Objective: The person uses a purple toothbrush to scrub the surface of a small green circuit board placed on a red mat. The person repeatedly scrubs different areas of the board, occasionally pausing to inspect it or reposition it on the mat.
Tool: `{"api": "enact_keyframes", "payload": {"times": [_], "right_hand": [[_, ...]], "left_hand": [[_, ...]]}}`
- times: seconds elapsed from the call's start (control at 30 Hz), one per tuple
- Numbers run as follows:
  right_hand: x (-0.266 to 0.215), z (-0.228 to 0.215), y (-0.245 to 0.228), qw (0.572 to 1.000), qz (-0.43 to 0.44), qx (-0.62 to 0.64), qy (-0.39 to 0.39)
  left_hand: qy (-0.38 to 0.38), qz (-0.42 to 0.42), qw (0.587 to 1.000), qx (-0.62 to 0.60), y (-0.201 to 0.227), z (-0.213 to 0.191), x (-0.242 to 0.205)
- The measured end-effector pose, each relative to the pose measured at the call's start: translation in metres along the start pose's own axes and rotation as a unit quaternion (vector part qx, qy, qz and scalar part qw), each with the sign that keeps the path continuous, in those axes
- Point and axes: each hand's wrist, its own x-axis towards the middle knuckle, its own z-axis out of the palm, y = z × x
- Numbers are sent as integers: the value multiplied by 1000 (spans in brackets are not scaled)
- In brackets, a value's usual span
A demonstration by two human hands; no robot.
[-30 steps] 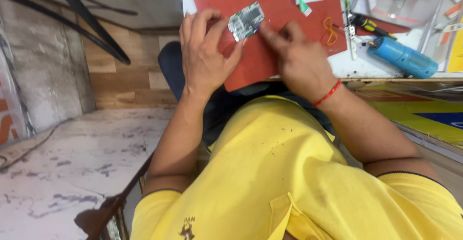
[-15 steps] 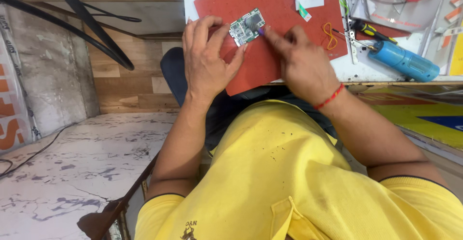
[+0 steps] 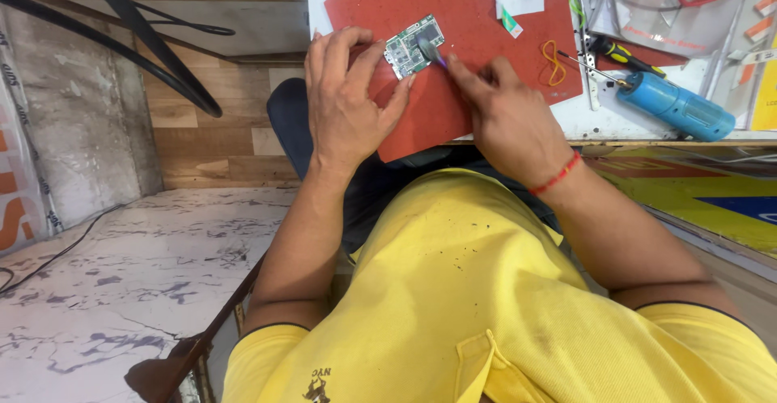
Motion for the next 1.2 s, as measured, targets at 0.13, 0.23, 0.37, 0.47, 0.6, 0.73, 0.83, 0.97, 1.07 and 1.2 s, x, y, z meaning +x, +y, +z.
{"api": "enact_keyframes", "payload": {"times": [0.13, 0.23, 0.37, 0.47, 0.6, 0.73, 0.83, 0.97, 1.07, 1.2], "right_hand": [[19, 10, 1, 1000, -9, 9, -3], [12, 7, -6, 999, -40, 25, -2], [15, 1, 2, 998, -13, 22, 54], [14, 5, -1, 991, 0, 99, 86], [12, 24, -19, 924, 82, 348, 133], [-3, 35, -37, 963, -47, 204, 172], [-5, 27, -36, 958, -66, 237, 147], [13, -16, -14, 920, -112, 363, 95], [22, -31, -5, 934, -191, 302, 22], [30, -40, 3, 933, -240, 261, -68]], "left_hand": [[-8, 6, 1000, 12, -1, -1, -1], [-4, 1, 1000, 1, 2, -3, 3], [1, -1, 1000, -6, 0, -1, 3], [13, -8, 1000, -20, 1, -3, 3], [87, -53, 988, -119, 17, -6, -8], [23, -195, 918, -346, 44, 2, -30], [28, -297, 832, -468, 42, 13, -41], [-124, -323, 744, -571, 20, 0, -50], [-256, -281, 780, -496, 20, -9, -52], [-288, -229, 849, -379, 26, -20, -45]]}}
